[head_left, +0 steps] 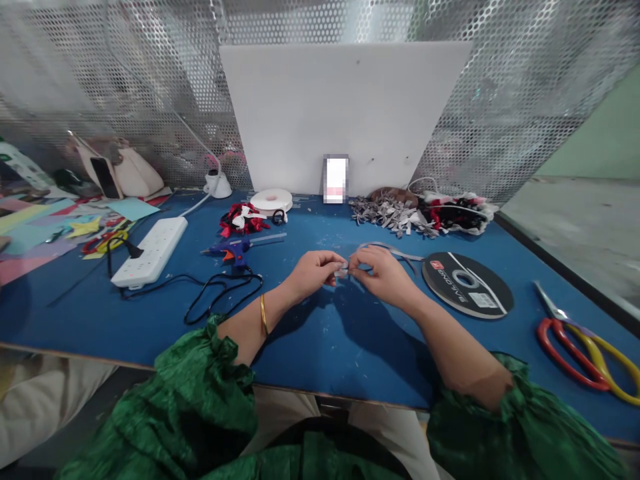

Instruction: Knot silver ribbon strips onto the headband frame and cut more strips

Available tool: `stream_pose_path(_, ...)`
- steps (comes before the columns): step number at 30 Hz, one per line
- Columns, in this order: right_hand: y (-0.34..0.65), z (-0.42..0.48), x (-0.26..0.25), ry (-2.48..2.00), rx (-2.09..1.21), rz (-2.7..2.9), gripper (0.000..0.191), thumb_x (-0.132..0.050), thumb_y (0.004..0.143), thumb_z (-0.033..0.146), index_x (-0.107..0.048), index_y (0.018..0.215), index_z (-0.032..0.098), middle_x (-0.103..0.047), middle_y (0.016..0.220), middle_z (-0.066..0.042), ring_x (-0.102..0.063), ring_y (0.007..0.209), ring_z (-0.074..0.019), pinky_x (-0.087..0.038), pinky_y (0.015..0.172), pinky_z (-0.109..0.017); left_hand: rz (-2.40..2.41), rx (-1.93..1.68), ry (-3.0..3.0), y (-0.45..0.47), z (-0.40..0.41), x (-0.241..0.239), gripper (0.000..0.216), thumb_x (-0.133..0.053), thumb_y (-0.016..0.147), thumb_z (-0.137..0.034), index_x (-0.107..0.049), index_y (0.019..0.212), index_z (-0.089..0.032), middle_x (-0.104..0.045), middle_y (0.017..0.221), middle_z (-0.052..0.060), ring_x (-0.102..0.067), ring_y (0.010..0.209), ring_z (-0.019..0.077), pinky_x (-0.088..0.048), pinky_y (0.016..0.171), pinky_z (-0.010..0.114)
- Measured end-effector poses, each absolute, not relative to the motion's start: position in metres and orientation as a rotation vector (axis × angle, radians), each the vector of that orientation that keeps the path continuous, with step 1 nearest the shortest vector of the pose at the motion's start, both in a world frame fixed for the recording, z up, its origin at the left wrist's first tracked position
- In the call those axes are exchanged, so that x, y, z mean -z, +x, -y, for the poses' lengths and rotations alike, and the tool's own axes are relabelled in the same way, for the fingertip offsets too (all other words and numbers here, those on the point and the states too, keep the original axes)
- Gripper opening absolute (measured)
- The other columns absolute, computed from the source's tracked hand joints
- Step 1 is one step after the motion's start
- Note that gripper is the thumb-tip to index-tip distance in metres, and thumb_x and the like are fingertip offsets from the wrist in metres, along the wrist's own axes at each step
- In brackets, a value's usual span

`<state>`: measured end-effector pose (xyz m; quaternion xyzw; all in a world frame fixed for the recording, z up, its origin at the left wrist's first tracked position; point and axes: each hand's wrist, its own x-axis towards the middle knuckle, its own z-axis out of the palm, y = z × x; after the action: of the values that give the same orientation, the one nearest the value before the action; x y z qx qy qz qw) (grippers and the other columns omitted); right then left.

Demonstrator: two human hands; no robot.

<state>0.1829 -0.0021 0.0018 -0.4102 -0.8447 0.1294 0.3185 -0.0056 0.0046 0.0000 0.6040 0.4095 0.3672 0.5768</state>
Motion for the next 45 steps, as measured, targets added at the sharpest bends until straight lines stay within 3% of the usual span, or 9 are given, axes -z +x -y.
stream_pose_path(2,0.182,0.003,-0.002,-1.132,-0.320,2.171,0.013,-0.058,0.085,0.019,-0.058,0.072,0.020,-0.064,0.071,-0.001,-0.057,0.072,-0.0181,-0.038,0.078,-0.034,-0.961,-0.919,1.359,-0.006,-0.005,0.001,0.022,-0.063,0.080,-0.032,-0.069,0.087,-0.012,-0.066,0.072,0.003,-0.056,0.051,0.0073,-0.046,0.054,0.021)
stream_pose_path(7,0.179,0.008,-0.006,-1.196,-0.320,2.011,0.013,-0.057,0.086,0.022,-0.057,0.073,0.021,-0.065,0.073,-0.001,-0.056,0.072,-0.0176,-0.037,0.074,-0.031,-0.927,-1.028,1.266,-0.005,-0.004,0.000,0.042,-0.058,0.082,-0.053,-0.069,0.082,-0.012,-0.070,0.080,0.007,-0.059,0.055,0.0093,-0.047,0.056,0.023)
stream_pose_path(13,0.176,0.011,-0.006,-1.217,-0.329,2.002,0.015,-0.056,0.086,0.024,-0.056,0.071,0.021,-0.064,0.070,0.000,-0.055,0.071,-0.0176,-0.037,0.074,-0.031,-0.967,-1.091,1.391,-0.001,0.001,-0.001,0.028,-0.076,0.068,-0.031,-0.073,0.090,-0.014,-0.064,0.068,0.000,-0.056,0.055,0.0081,-0.048,0.057,0.022)
stream_pose_path(20,0.175,0.012,-0.007,-1.236,-0.295,1.978,0.014,-0.056,0.085,0.025,-0.057,0.072,0.021,-0.063,0.069,0.000,-0.054,0.069,-0.0171,-0.037,0.076,-0.032,-1.042,-1.182,1.336,-0.003,0.001,-0.001,0.027,-0.064,0.080,-0.038,-0.074,0.086,-0.013,-0.071,0.076,0.006,-0.060,0.053,0.0092,-0.047,0.055,0.023)
stream_pose_path(30,0.173,0.012,-0.005,-1.271,-0.259,1.947,0.015,-0.055,0.084,0.027,-0.056,0.070,0.022,-0.061,0.065,0.000,-0.053,0.067,-0.0177,-0.040,0.077,-0.034,-1.027,-1.120,1.271,-0.002,0.004,-0.005,0.040,-0.061,0.082,-0.050,-0.074,0.084,-0.012,-0.073,0.077,0.010,-0.060,0.053,0.0103,-0.048,0.056,0.024)
stream_pose_path(38,0.172,0.013,-0.005,-1.282,-0.275,1.964,0.015,-0.055,0.084,0.026,-0.056,0.070,0.021,-0.062,0.069,-0.001,-0.054,0.068,-0.0170,-0.038,0.071,-0.031,-1.064,-1.153,1.388,0.000,0.003,-0.001,0.023,-0.072,0.073,-0.034,-0.074,0.081,-0.013,-0.071,0.072,0.006,-0.059,0.055,0.0105,-0.052,0.057,0.025)
stream_pose_path(41,0.171,0.013,-0.003,-1.293,-0.356,1.893,0.010,-0.057,0.084,0.029,-0.058,0.079,0.020,-0.064,0.073,-0.002,-0.055,0.069,-0.0170,-0.037,0.062,-0.028,-1.111,-1.184,1.446,0.000,0.003,-0.001,0.022,-0.070,0.075,-0.033,-0.073,0.081,-0.013,-0.071,0.070,0.005,-0.059,0.054,0.0102,-0.051,0.056,0.024)
stream_pose_path(45,0.169,0.013,-0.003,-1.247,-0.517,1.885,0.018,-0.056,0.088,0.034,-0.060,0.098,0.020,-0.066,0.074,-0.001,-0.057,0.069,-0.0167,-0.036,0.059,-0.027,-1.107,-1.211,1.532,-0.001,0.005,-0.006,0.020,-0.068,0.077,-0.033,-0.073,0.081,-0.013,-0.070,0.070,0.004,-0.060,0.055,0.0104,-0.051,0.057,0.023)
